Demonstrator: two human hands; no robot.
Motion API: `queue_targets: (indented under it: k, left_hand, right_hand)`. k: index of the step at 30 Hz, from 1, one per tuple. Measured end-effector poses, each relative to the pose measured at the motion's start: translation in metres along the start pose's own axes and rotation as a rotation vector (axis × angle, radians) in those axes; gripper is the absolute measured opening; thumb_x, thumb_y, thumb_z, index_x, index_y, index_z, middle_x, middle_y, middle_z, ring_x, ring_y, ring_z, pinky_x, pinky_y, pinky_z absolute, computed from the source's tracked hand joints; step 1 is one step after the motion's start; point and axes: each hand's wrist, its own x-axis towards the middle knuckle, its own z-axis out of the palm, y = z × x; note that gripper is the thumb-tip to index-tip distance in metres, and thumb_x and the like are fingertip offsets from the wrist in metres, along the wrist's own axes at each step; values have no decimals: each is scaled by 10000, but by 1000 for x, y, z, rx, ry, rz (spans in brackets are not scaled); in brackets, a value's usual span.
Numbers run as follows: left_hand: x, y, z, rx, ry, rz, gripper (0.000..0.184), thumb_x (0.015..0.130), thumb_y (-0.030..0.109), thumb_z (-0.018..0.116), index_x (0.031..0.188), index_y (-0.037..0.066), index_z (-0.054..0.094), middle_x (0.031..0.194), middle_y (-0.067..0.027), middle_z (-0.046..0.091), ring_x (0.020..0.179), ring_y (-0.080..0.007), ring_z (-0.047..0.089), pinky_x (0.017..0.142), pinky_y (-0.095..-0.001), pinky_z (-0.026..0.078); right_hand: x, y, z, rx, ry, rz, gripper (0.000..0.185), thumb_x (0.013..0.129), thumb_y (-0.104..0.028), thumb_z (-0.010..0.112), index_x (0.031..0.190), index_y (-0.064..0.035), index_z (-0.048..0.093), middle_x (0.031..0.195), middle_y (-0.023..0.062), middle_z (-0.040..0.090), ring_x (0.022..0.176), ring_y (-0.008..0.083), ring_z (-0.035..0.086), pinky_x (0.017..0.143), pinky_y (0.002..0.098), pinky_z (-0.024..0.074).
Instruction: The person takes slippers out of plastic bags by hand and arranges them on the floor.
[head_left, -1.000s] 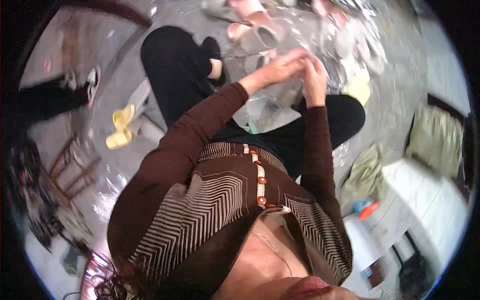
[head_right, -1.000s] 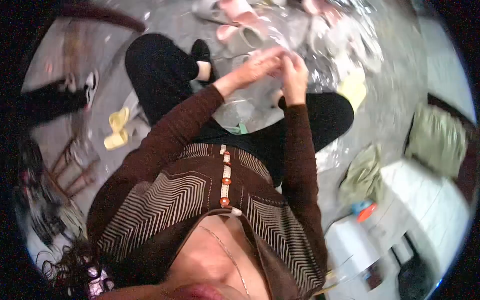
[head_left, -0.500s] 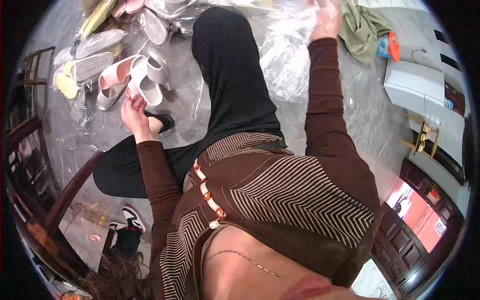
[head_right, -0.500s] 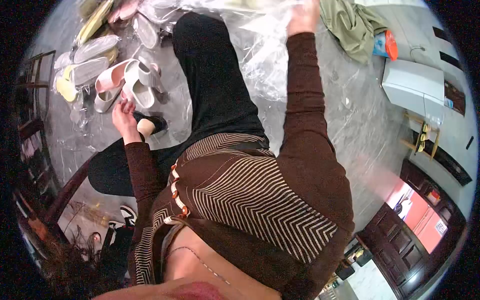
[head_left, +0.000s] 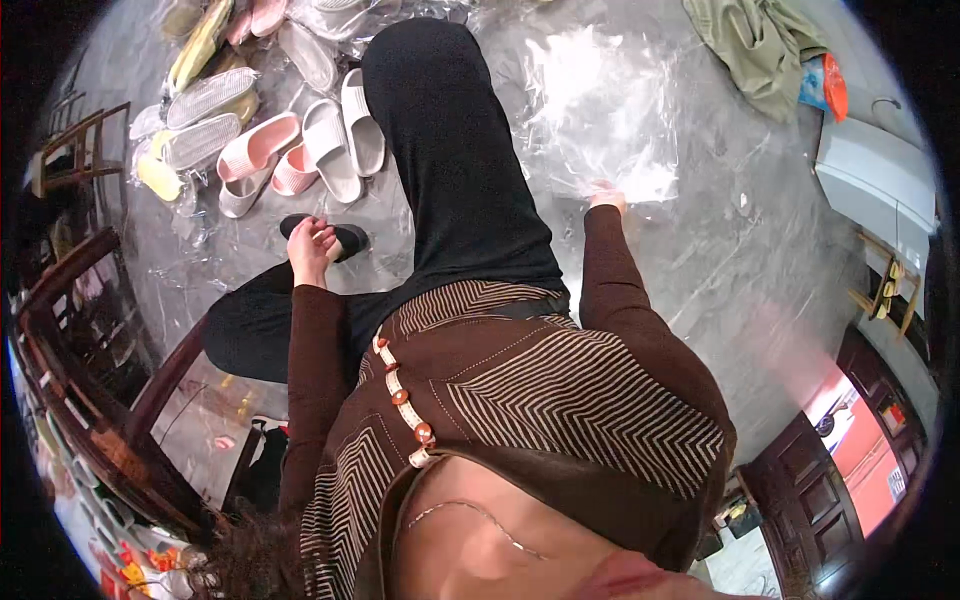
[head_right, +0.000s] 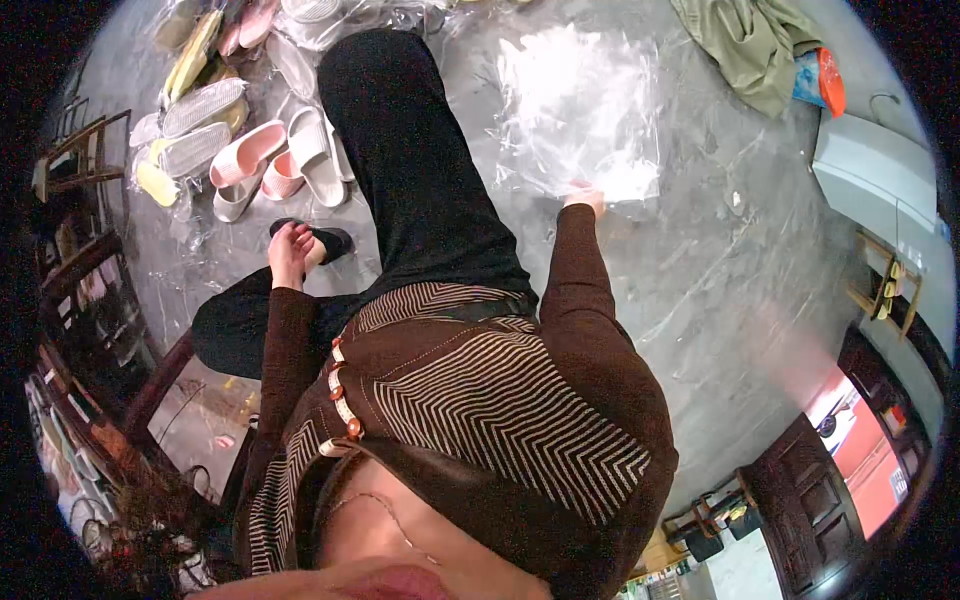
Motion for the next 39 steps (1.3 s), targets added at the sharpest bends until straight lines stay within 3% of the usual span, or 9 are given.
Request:
queue_targets:
  k: [5,9,12,17,20,22,27,32,39]
  left_hand:
    - [-9,0,5,-1,23,-27,162,836,172,473,960,68,476,759,-84,558,626,-225,554,504,-325,454]
    - [-10,0,14,22,38,-68,153,835,185,478,944,78,482,756,-80,556,619,-207,552,504,-323,455]
    - [6,-6,-4,2,-73,-59,165,833,227,487,921,87,491,758,-74,551,611,-180,549,500,-296,463]
    - [25,-11,-10,-58,-20,49,192,825,227,489,924,62,489,759,-68,515,586,-179,543,500,-303,486]
    - [39,-16,-7,-135,131,20,169,791,183,492,896,49,493,725,-64,509,545,-181,530,431,-300,448]
    - [48,-13,-10,-197,186,37,151,774,162,495,873,49,505,697,-61,506,529,-183,525,407,-297,427]
    - [87,4,-21,31,202,81,150,720,134,506,840,72,571,613,-83,519,555,-212,559,437,-311,413]
    - [170,19,-30,602,351,616,360,709,246,569,1025,75,553,950,-162,583,888,-296,562,768,-426,434]
    - [164,65,6,1234,103,801,701,622,305,665,1247,189,371,1291,-149,335,1183,-394,282,878,-618,254]
  right_hand:
    - [10,48,48,287,-27,164,176,737,-176,508,833,-70,611,692,96,601,654,256,576,642,331,467]
    - [50,101,84,1225,-318,427,312,732,-312,569,946,-90,612,908,64,621,809,181,579,760,279,435]
    - [27,58,40,1527,-239,899,572,715,-442,547,1125,-54,454,1124,122,486,1037,260,437,857,446,352]
    - [25,102,32,1342,-183,1274,783,695,-650,439,1215,-76,321,1144,112,428,1057,241,391,888,491,325]
    - [36,146,18,861,-217,919,535,731,-436,464,1092,-46,406,985,100,486,918,218,444,768,437,385]
    - [71,158,-5,-112,-344,-29,328,747,-263,483,965,-18,496,818,89,546,750,217,518,670,402,434]
    - [42,-167,-133,1616,-422,-21,144,805,-120,483,677,-63,519,614,61,520,616,178,501,628,339,432]
    - [-117,-414,-156,1242,-405,-784,132,859,-116,459,936,-16,499,770,66,525,686,151,510,632,291,445]
    - [-175,-467,-92,747,-485,-1082,207,846,-24,454,1039,47,475,861,113,557,679,143,513,641,246,428]
